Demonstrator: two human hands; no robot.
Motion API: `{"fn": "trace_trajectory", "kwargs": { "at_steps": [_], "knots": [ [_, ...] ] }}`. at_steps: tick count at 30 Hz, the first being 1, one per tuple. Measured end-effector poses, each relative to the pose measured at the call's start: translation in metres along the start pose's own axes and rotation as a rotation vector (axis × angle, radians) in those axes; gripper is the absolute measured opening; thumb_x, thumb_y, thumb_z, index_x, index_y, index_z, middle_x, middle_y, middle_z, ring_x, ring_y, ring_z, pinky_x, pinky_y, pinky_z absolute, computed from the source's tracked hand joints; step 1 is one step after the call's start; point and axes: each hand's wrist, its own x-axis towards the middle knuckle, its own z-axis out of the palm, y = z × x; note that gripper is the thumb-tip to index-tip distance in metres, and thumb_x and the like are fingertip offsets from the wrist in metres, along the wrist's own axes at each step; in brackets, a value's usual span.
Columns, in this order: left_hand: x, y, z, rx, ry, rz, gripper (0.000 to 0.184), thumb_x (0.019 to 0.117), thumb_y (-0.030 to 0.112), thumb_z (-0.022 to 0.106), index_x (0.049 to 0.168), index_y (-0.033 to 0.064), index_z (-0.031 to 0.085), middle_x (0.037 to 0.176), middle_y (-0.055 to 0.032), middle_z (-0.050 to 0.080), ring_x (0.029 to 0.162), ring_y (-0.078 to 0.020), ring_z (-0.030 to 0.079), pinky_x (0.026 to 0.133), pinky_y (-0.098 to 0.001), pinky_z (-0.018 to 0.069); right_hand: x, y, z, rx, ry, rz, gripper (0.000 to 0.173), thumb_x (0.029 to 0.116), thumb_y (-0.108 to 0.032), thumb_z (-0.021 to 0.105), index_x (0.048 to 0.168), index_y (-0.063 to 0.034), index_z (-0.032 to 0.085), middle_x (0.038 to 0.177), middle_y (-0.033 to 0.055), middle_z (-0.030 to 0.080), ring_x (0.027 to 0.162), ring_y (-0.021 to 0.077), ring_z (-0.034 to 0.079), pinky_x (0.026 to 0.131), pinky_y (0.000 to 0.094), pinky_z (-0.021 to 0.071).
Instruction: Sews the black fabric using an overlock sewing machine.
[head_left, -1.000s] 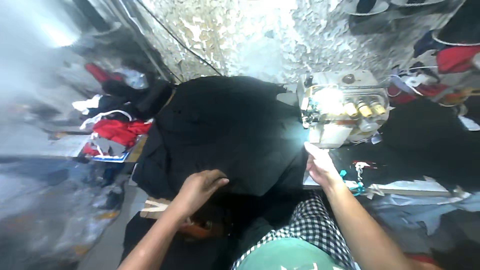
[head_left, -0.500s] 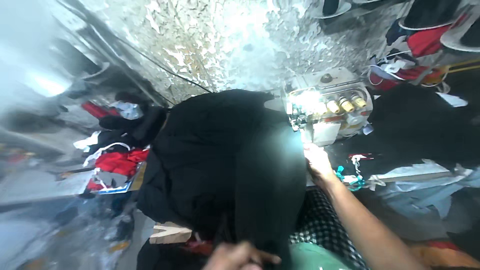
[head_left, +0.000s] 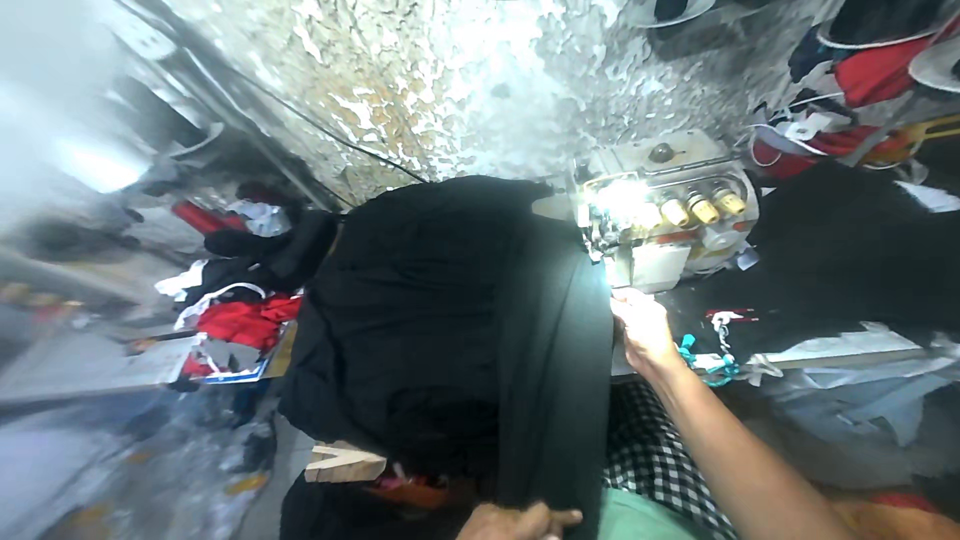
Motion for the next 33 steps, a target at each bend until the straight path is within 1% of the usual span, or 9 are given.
{"fn": "trace_trajectory", "kwargs": {
  "at_steps": [4, 7, 10, 16, 20, 24, 27, 31, 33],
  "knots": [
    [0.008, -0.004, 0.003, -0.001, -0.009, 0.011, 0.033, 0.1116, 0.024, 0.041, 0.104, 0.0014, 0.064, 0.11, -0.0124, 0.076, 0.079, -0.0214, 0.073, 0.07, -0.0402, 0.0567, 0.002, -0.002, 0.002, -0.019, 0.051, -0.005, 0.011, 0.0988, -0.002, 0.061, 0.088, -0.0027, 0.065, 0.074, 0.0039, 0.062, 0.067, 0.0108, 0.061, 0.063, 0.028, 0.0543],
    [0.014, -0.004, 0.003, -0.007, -0.001, -0.006, 0.032, 0.1111, 0.022, 0.041, 0.103, 0.0, 0.064, 0.112, -0.0135, 0.075, 0.082, -0.0219, 0.074, 0.072, -0.0414, 0.0573, 0.003, -0.001, 0.002, -0.044, 0.072, -0.016, 0.006, 0.0966, 0.0, 0.062, 0.092, -0.0016, 0.066, 0.077, 0.0038, 0.061, 0.068, 0.0106, 0.059, 0.064, 0.0274, 0.0515],
    [0.023, -0.007, 0.003, -0.005, 0.027, -0.009, 0.032, 0.1107, 0.023, 0.043, 0.103, 0.0, 0.064, 0.117, -0.0123, 0.075, 0.086, -0.0202, 0.075, 0.075, -0.0402, 0.0574, 0.005, 0.0, 0.002, -0.056, 0.073, -0.034, 0.003, 0.0955, -0.001, 0.065, 0.094, -0.0015, 0.067, 0.079, 0.0047, 0.063, 0.068, 0.011, 0.06, 0.063, 0.0287, 0.0525],
    [0.043, -0.016, 0.007, 0.026, 0.095, 0.043, 0.033, 0.1117, 0.026, 0.04, 0.102, 0.0025, 0.061, 0.121, -0.0107, 0.074, 0.093, -0.0157, 0.075, 0.078, -0.0345, 0.0576, 0.007, 0.002, 0.003, -0.063, 0.102, -0.09, 0.006, 0.0938, -0.002, 0.068, 0.089, -0.0031, 0.066, 0.071, 0.0023, 0.061, 0.06, 0.0082, 0.057, 0.056, 0.0247, 0.0492],
    [0.056, -0.024, 0.008, 0.019, 0.147, 0.088, 0.036, 0.1119, 0.028, 0.04, 0.102, 0.0022, 0.062, 0.116, -0.0114, 0.074, 0.093, -0.015, 0.074, 0.08, -0.0324, 0.0577, 0.008, 0.003, 0.002, -0.13, 0.098, -0.114, 0.003, 0.0947, -0.003, 0.068, 0.095, -0.0007, 0.065, 0.075, 0.0032, 0.06, 0.067, 0.0088, 0.057, 0.063, 0.0267, 0.0493],
    [0.069, -0.025, 0.005, 0.058, 0.159, 0.072, 0.037, 0.1119, 0.03, 0.039, 0.104, 0.0027, 0.062, 0.118, -0.0104, 0.074, 0.089, -0.0152, 0.074, 0.075, -0.0329, 0.0574, 0.009, 0.004, 0.001, -0.141, 0.088, -0.138, 0.003, 0.0952, -0.001, 0.067, 0.098, -0.0006, 0.065, 0.077, 0.0041, 0.06, 0.069, 0.0093, 0.057, 0.065, 0.0274, 0.0496],
    [0.075, -0.022, 0.001, 0.064, 0.182, 0.047, 0.034, 0.1113, 0.028, 0.041, 0.104, 0.0027, 0.063, 0.12, -0.0096, 0.074, 0.09, -0.0147, 0.074, 0.076, -0.033, 0.0573, 0.011, 0.007, 0.001, -0.155, 0.09, -0.183, 0.008, 0.0934, 0.001, 0.068, 0.101, 0.0006, 0.065, 0.077, 0.0036, 0.062, 0.067, 0.0069, 0.057, 0.065, 0.0251, 0.0493],
    [0.08, -0.02, 0.004, 0.112, 0.21, 0.073, 0.031, 0.1107, 0.026, 0.043, 0.104, 0.0035, 0.064, 0.118, -0.0094, 0.075, 0.084, -0.0156, 0.073, 0.073, -0.0323, 0.0569, 0.009, 0.011, -0.002, -0.175, 0.059, -0.192, 0.014, 0.0928, 0.005, 0.066, 0.107, 0.001, 0.063, 0.085, 0.0067, 0.063, 0.071, 0.009, 0.059, 0.066, 0.0264, 0.0508],
    [0.083, -0.022, 0.006, 0.137, 0.208, 0.058, 0.03, 0.1102, 0.025, 0.044, 0.104, 0.0033, 0.064, 0.12, -0.0087, 0.075, 0.082, -0.0162, 0.073, 0.071, -0.0329, 0.0564, 0.009, 0.011, -0.004, -0.191, 0.041, -0.188, 0.018, 0.0918, 0.008, 0.065, 0.109, 0.0023, 0.062, 0.09, 0.0096, 0.064, 0.077, 0.0117, 0.061, 0.071, 0.0293, 0.0527]
  ]
}}
